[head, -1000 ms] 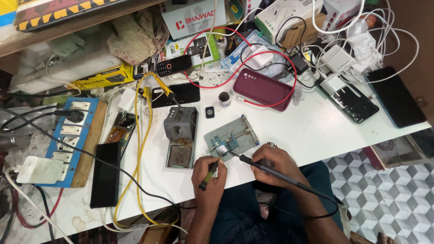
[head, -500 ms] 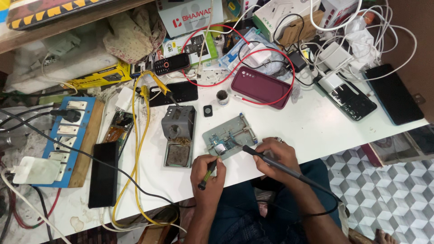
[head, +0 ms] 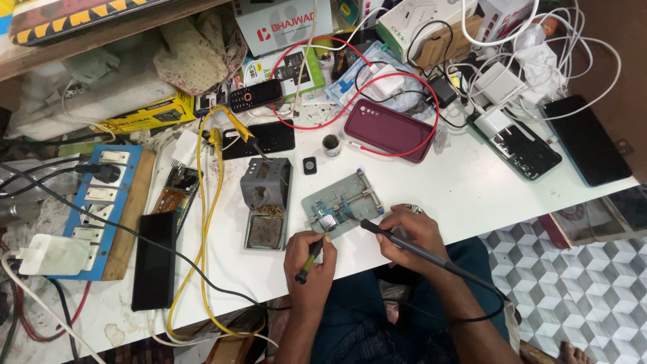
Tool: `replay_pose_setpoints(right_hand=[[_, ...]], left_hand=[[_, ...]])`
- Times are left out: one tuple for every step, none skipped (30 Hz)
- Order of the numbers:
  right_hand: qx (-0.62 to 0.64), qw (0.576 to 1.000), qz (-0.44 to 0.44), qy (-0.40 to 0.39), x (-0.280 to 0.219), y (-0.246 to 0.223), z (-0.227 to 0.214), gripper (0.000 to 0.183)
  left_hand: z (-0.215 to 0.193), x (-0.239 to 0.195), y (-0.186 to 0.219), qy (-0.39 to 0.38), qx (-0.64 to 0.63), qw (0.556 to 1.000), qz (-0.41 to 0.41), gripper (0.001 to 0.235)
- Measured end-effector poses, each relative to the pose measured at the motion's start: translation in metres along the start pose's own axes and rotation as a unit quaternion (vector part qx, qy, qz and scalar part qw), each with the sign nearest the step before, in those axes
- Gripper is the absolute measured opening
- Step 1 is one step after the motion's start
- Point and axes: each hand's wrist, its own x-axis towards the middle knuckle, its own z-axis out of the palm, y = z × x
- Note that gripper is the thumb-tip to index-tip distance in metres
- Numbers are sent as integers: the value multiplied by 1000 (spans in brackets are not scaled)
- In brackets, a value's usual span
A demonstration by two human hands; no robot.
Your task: The person uses a soldering iron and a small tool to work on a circuit board held in a vise. They repeatedly apply the soldering iron to specific points on the board while manipulating components with the other hand.
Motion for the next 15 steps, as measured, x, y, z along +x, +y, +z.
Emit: replay_pose_setpoints(right_hand=[[-1,1000,1,-1,0,0,0,14],[-1,1000,0,-1,-1,0,0,14],[-1,1000,-3,-1,-1,0,0,14],[-1,1000,-5,-2,-1,0,0,15],[1,1000,-5,-3,-1,0,0,15],[3,1000,-6,-3,-1,0,0,15],[5,1000,-7,-4,0,0,-1,16],[9,1000,-11,-2,-1,-1,-1,16],[11,1000,-17,0,-1,-2,-1,17],[14,1000,-22,2,-1,-2,-1,17],[14,1000,-22,1,0,-3,-2,17],[14,1000,-22,0,0,-4,-2,17],[15,1000,-22,-1,0,-5,-1,17],[14,1000,-21,0,1,-6,-1,17],[12,1000,-20,1,1,-6,-1,17]], left_hand=[[0,0,0,0,-1,1000,-1,13],[0,-1,-1,0,-1,1000,-3,13],[0,-1,-1,0,-2,1000,-4,13],[1,-1,-2,1,-2,1000,-4,13],[1,-1,-2,1,-3,1000,-4,13],[1,-2,-3,1,-4,1000,-4,13],[1,-2,-3,1,-3,1000,-4,13],[1,-2,-3,2,-3,1000,-4,13],[1,-2,-3,3,-3,1000,-4,13],[2,-2,-3,2,-3,1000,-5,13],[2,-2,-3,1,-3,1000,-5,13],[1,-2,-3,1,-2,1000,-5,13],[1,-1,-2,2,-2,1000,-6,13],[1,-1,-2,4,-2,1000,-6,13],[1,-1,-2,4,-2,1000,-6,13]])
